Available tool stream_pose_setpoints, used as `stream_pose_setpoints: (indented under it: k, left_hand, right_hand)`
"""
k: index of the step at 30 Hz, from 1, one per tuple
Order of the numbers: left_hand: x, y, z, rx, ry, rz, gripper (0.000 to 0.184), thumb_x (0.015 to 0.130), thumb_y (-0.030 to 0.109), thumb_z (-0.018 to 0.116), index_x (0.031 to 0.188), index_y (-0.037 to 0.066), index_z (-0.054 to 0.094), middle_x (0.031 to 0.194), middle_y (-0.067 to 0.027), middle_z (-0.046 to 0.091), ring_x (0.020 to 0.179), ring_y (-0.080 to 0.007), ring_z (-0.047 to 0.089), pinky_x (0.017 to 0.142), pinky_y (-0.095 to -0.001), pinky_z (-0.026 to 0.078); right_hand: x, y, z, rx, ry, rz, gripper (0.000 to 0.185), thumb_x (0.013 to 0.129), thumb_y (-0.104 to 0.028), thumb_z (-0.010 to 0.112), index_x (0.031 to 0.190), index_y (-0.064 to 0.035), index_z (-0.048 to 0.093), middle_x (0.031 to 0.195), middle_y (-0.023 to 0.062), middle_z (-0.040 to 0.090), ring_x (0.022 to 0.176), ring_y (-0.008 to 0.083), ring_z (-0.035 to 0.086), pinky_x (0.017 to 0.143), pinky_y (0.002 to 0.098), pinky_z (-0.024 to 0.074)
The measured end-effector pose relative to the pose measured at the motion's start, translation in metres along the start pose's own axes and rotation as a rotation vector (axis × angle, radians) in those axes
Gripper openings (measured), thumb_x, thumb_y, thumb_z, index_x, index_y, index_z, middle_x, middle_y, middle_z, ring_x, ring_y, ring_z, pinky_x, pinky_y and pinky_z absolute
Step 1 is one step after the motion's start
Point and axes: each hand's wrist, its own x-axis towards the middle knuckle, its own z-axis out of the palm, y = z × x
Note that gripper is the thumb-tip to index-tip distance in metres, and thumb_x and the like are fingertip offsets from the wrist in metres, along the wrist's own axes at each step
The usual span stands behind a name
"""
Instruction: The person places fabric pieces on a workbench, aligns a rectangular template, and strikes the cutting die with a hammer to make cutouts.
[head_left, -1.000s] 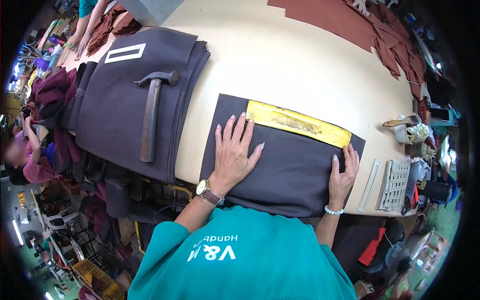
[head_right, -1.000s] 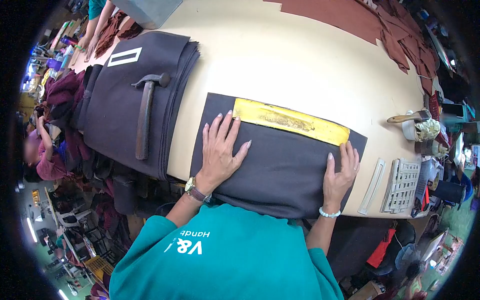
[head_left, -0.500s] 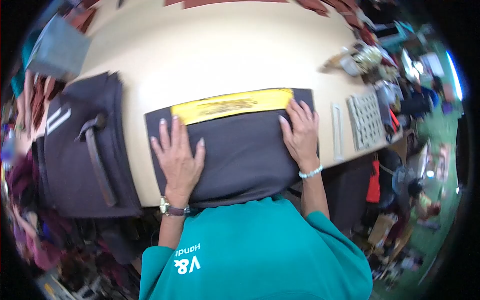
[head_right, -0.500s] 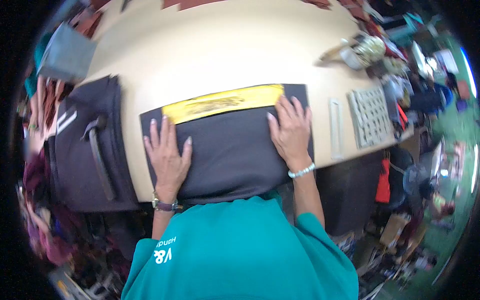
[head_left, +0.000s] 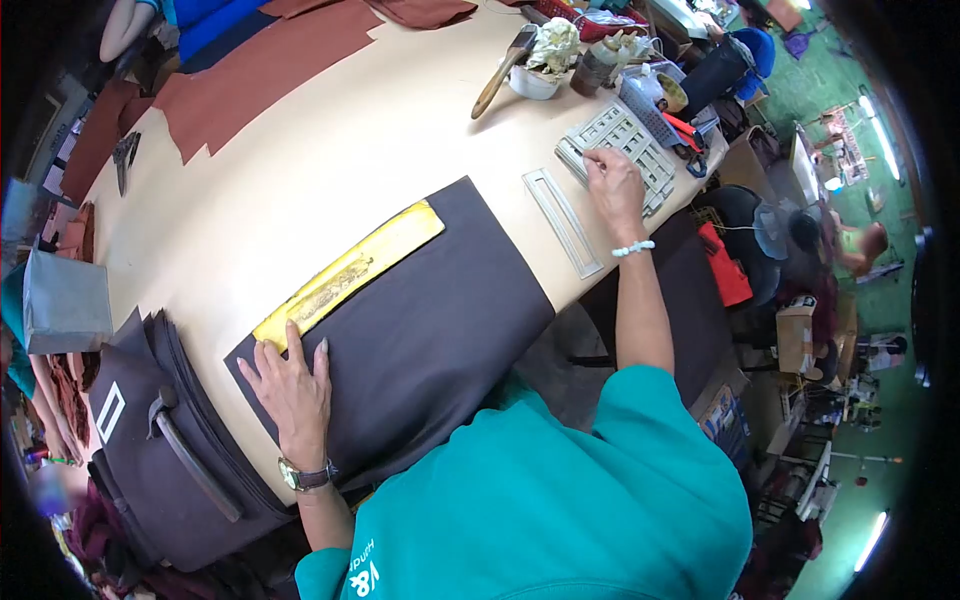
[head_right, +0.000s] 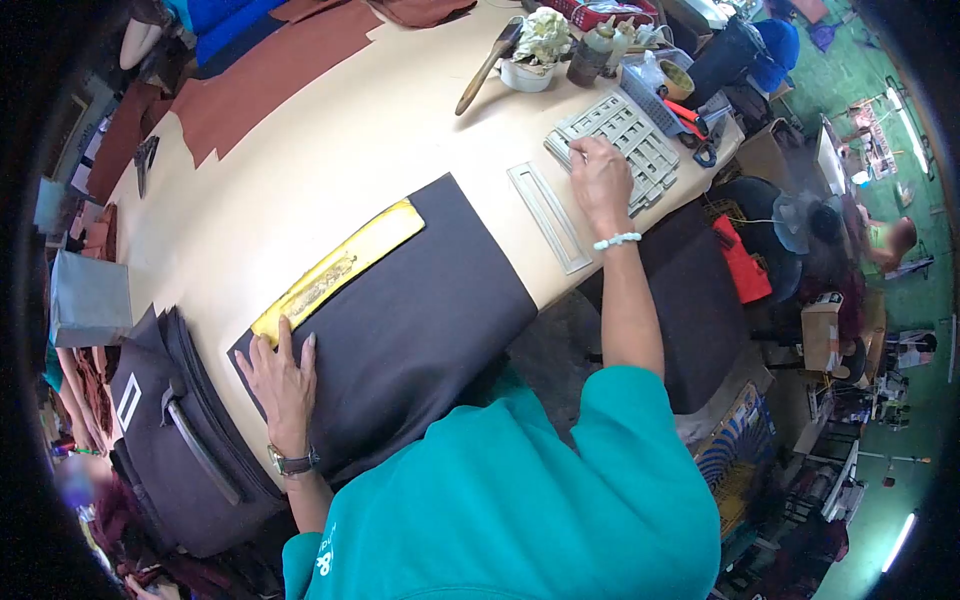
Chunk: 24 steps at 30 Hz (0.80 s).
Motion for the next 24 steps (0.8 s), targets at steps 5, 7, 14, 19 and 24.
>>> stream_pose_setpoints:
  k: [5, 7, 14, 19, 24]
  left_hand:
    - [0.003, 0.006, -0.008, -0.015, -0.031, -0.044, 0.050, 0.085, 0.041, 0.056, 0.122, 0.007, 0.055, 0.107, -0.0213, 0.054, 0.111, -0.0323, 0.047, 0.099, -0.0536, 0.031]
    - [0.003, 0.006, -0.008, -0.013, -0.030, -0.037, 0.050, 0.085, 0.041, 0.056, 0.121, 0.007, 0.055, 0.107, -0.0215, 0.054, 0.110, -0.0325, 0.048, 0.097, -0.0528, 0.033]
    - [0.003, 0.000, -0.002, -0.025, 0.048, 0.011, 0.047, 0.085, 0.040, 0.056, 0.118, 0.007, 0.057, 0.098, -0.0203, 0.056, 0.101, -0.0320, 0.051, 0.092, -0.0502, 0.037]
    - [0.012, -0.009, -0.005, -0.108, 0.050, 0.081, 0.031, 0.083, 0.031, 0.059, 0.100, 0.005, 0.063, 0.083, -0.0140, 0.055, 0.090, -0.0283, 0.053, 0.085, -0.0448, 0.041]
    - [0.027, -0.028, -0.006, -0.421, -0.013, 0.086, 0.022, 0.086, 0.018, 0.055, 0.097, 0.002, 0.065, 0.082, -0.0130, 0.056, 0.079, -0.0263, 0.056, 0.073, -0.0359, 0.044]
  right_hand:
    - [-0.020, -0.023, 0.012, -0.050, -0.164, -0.073, 0.021, 0.076, -0.022, 0.064, 0.083, -0.0025, 0.066, 0.088, 0.0157, 0.063, 0.082, 0.0326, 0.061, 0.074, 0.0408, 0.0486]
    - [-0.021, -0.039, 0.024, -0.247, -0.221, -0.144, 0.025, 0.075, -0.027, 0.065, 0.084, -0.0030, 0.066, 0.085, 0.0161, 0.063, 0.080, 0.0331, 0.062, 0.073, 0.0422, 0.0493]
    - [0.013, -0.034, 0.030, -0.285, -0.275, -0.136, 0.022, 0.085, -0.016, 0.046, 0.092, -0.0077, 0.065, 0.084, 0.0209, 0.065, 0.077, 0.0405, 0.062, 0.071, 0.0460, 0.0498]
    - [0.026, -0.083, -0.026, 0.545, -0.147, -0.130, 0.015, 0.084, -0.007, 0.056, 0.097, -0.0012, 0.062, 0.078, 0.0109, 0.067, 0.073, 0.0203, 0.066, 0.062, 0.0294, 0.0517]
    - [-0.020, -0.126, -0.021, 1.335, -0.392, 0.039, 0.044, 0.085, 0.000, 0.057, 0.126, 0.0011, 0.043, 0.097, 0.0105, 0.063, 0.078, 0.0132, 0.063, 0.068, 0.0248, 0.0546]
